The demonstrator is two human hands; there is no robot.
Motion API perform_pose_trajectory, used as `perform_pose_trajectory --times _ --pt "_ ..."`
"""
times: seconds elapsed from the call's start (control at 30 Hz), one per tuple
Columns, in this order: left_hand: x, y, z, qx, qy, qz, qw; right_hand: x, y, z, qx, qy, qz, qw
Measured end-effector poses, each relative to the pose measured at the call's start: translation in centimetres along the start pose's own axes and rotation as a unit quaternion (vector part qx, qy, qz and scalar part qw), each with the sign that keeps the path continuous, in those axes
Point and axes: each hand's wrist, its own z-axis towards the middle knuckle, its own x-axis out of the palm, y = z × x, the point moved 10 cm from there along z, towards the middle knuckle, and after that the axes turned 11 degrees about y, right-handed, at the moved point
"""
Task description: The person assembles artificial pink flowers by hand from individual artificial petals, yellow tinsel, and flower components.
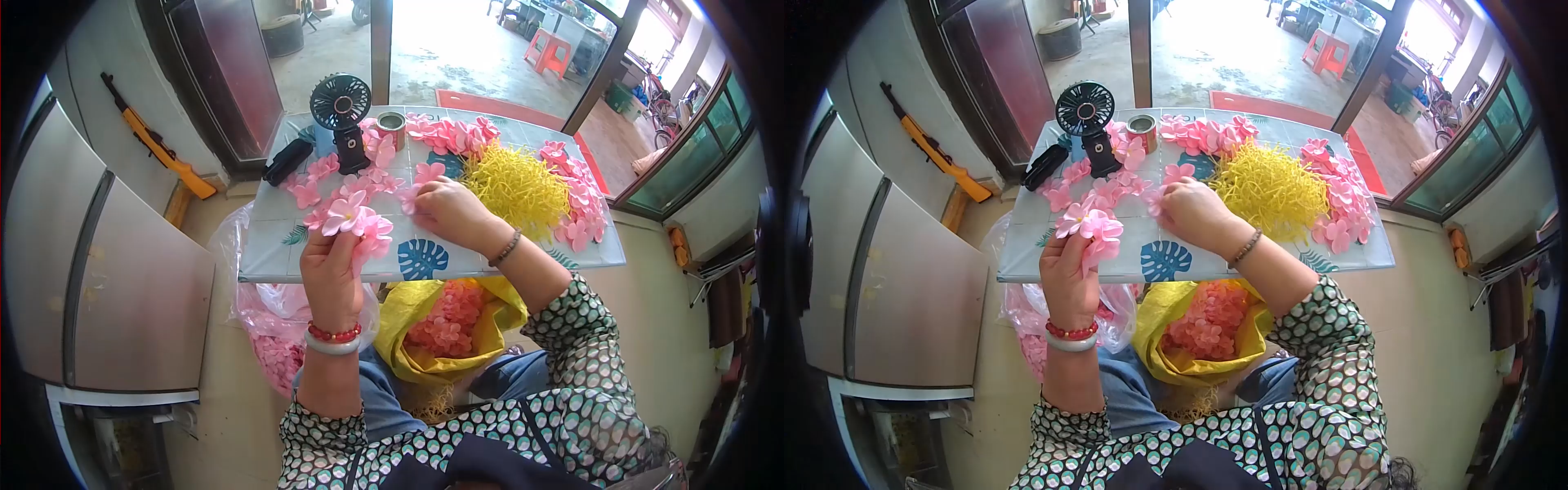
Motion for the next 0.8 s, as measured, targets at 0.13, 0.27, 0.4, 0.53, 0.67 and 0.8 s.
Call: perform_pose_trajectory --times 0.13,0.27,0.4,0.53,0.67,0.8 --pt "0.4 1.1 -0.4 -0.009 0.009 0.002 1.0 -2.0 -2.4 -1.2 0.077 -0.137 0.185 0.97" --pt "0.3 1.6 -0.3 0.022 0.075 0.122 0.989 -1.5 -4.6 -4.8 0.147 -0.183 0.628 0.742" --pt "2.6 1.1 -0.7 0.016 0.053 0.114 0.992 -0.3 -3.2 -7.4 0.13 -0.183 0.801 0.554" --pt "3.3 2.1 -1.0 -0.011 0.056 0.075 0.996 0.1 -2.0 -9.2 0.123 -0.219 0.854 0.456" --pt "2.9 3.5 -1.0 -0.028 0.058 0.072 0.995 -0.3 -1.3 -11.0 0.078 -0.253 0.844 0.466" --pt "3.3 4.2 -1.0 -0.047 0.056 0.04 0.996 0.1 -0.9 -12.8 0.075 -0.282 0.823 0.488"
